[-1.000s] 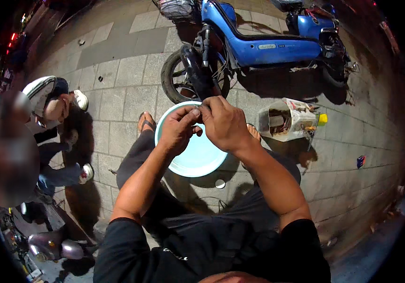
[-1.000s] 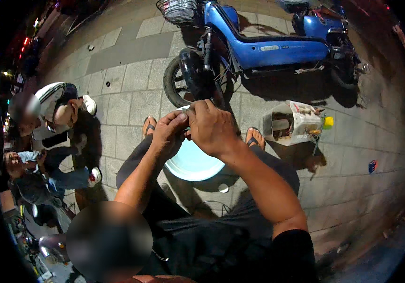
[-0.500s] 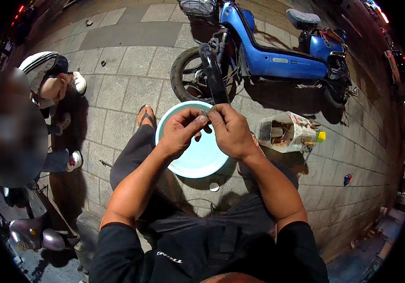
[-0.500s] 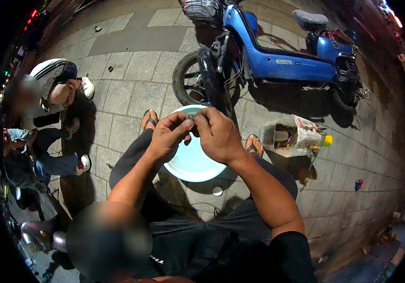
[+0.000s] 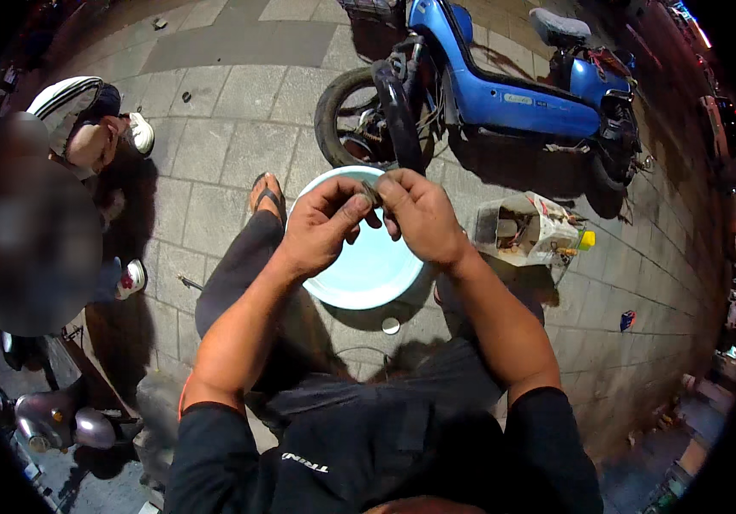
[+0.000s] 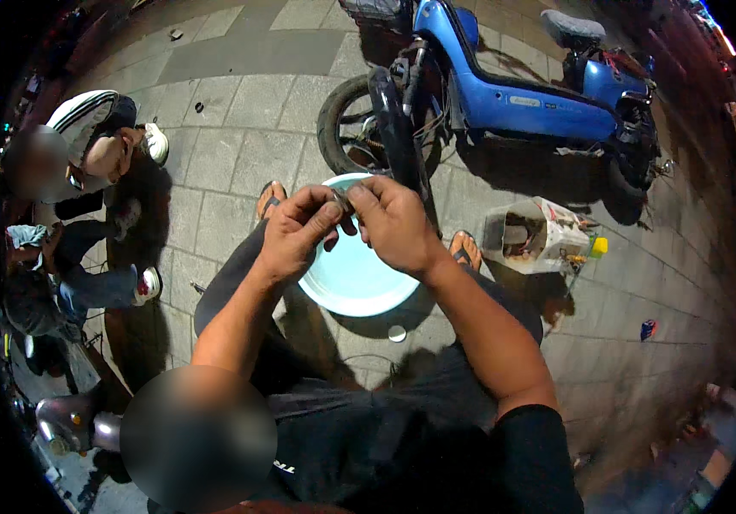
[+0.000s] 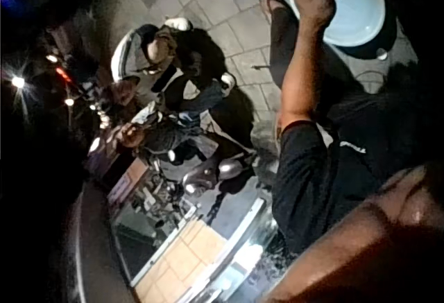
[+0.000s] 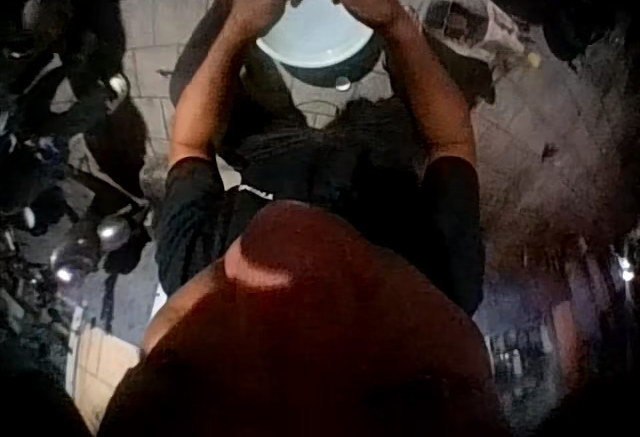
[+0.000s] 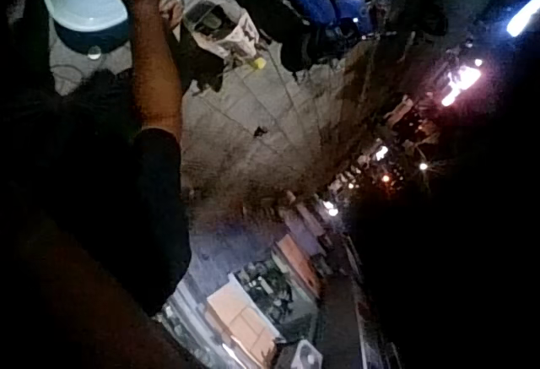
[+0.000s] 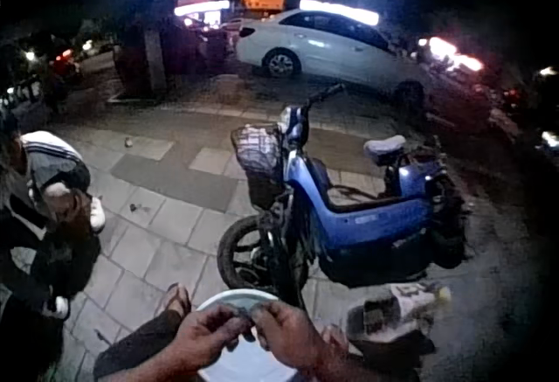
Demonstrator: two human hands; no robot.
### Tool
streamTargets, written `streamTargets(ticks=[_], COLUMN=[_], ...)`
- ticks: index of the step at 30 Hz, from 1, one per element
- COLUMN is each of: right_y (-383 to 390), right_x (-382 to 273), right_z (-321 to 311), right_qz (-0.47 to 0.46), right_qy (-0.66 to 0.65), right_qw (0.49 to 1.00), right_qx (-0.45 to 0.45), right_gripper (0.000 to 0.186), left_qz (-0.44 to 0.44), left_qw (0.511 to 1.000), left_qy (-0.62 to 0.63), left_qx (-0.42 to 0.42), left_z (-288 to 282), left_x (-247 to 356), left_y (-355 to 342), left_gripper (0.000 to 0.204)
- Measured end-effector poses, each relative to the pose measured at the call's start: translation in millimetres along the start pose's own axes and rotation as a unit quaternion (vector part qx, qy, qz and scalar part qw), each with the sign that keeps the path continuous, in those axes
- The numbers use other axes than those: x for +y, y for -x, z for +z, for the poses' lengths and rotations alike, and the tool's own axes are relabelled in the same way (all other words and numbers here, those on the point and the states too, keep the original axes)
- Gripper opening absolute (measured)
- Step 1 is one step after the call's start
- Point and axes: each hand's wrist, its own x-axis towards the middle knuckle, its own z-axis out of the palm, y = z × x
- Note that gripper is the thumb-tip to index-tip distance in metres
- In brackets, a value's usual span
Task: The person sits on the ground and works on a scooter tire, applying glue from a yellow bottle to the inner tube. They then use a small orange tool to apply a sealant or patch to the tube before placing it back into the tire.
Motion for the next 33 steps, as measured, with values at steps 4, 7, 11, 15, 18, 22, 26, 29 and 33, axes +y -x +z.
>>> streamTargets(ticks=[4,7,11,15,18,22,26,29,33], right_y=[-1,-4,-7,-10,-7,-3,-3,-5,-7], right_x=[-7,-4,1,-1,-4,-13,-16,-14,-18], right_z=[2,1,1,3,8,6,6,2,1], right_qz=[0.017,0.031,0.057,0.046,0.027,-0.023,-0.041,-0.038,-0.003], right_qy=[-0.07,-0.132,-0.217,-0.178,-0.09,-0.033,0.013,0.029,0.046], right_qw=[0.997,0.99,0.974,0.982,0.996,0.999,0.999,0.998,0.999], right_qx=[-0.024,-0.036,-0.041,-0.029,0.012,-0.012,0.011,0.027,0.029], right_gripper=[0.029,0.027,0.027,0.028,0.03,0.029,0.024,0.023,0.023], left_qz=[-0.005,0.008,-0.011,-0.057,-0.05,-0.036,-0.027,-0.024,-0.022], left_qw=[1.0,1.0,0.999,0.996,0.996,0.996,0.998,0.998,0.998], left_qy=[0.009,0.02,0.041,0.062,0.038,0.043,0.02,0.003,-0.011], left_qx=[-0.003,0.003,0.017,0.027,0.071,0.067,0.056,0.05,0.052], left_z=[0,1,3,-4,2,-1,1,1,0], left_x=[4,5,10,12,8,7,13,12,14], left_y=[4,4,5,1,0,-1,0,0,2], left_gripper=[0.026,0.027,0.025,0.024,0.025,0.026,0.027,0.027,0.027])
